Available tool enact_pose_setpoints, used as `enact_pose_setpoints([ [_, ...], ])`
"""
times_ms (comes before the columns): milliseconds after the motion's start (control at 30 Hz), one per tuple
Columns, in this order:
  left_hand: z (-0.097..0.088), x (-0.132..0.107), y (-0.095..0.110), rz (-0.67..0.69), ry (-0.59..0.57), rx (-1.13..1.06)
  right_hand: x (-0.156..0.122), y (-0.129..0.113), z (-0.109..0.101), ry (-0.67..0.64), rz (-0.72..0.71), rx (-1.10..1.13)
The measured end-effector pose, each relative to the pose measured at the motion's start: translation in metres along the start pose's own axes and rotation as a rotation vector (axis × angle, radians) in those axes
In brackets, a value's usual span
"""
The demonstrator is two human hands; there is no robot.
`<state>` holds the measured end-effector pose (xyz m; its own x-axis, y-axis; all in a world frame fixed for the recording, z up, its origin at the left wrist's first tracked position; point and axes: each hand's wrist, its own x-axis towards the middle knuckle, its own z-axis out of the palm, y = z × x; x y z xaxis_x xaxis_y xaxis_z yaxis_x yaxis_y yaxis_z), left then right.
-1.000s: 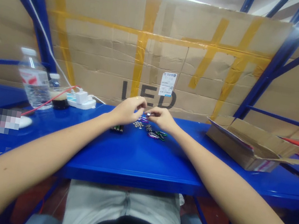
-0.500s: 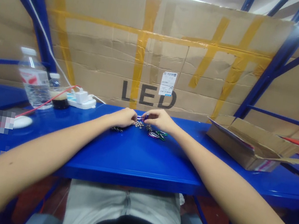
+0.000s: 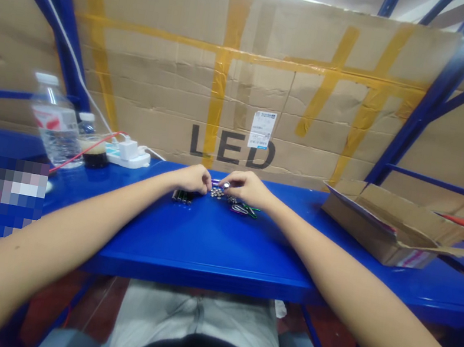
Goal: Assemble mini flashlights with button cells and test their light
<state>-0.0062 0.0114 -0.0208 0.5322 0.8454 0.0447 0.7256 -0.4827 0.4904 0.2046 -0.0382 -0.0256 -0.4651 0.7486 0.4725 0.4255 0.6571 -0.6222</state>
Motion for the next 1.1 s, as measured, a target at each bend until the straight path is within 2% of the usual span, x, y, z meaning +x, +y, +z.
enact_pose_setpoints([
  [133,-0.008,-0.002,0.000,0.030,-0.037,0.050,0.001,0.001,-0.001,0.002,0.010,-0.015],
  [400,-0.009,-0.008,0.003,0.113,-0.024,0.124,0.002,0.004,0.000,0.009,0.049,-0.009],
  [500,-0.012,-0.012,0.008,0.159,0.058,0.081,0.002,0.005,0.000,0.030,0.072,-0.012],
  [633,-0.012,-0.015,0.016,0.173,0.171,-0.140,0.002,0.005,-0.002,0.064,0.075,-0.018],
  [733,-0.010,-0.016,0.023,0.232,0.242,-0.245,0.003,0.005,-0.004,0.065,0.085,-0.010],
  [1100,-0.005,-0.022,0.036,0.419,0.430,-0.216,0.003,0.004,-0.006,0.075,0.083,0.012],
])
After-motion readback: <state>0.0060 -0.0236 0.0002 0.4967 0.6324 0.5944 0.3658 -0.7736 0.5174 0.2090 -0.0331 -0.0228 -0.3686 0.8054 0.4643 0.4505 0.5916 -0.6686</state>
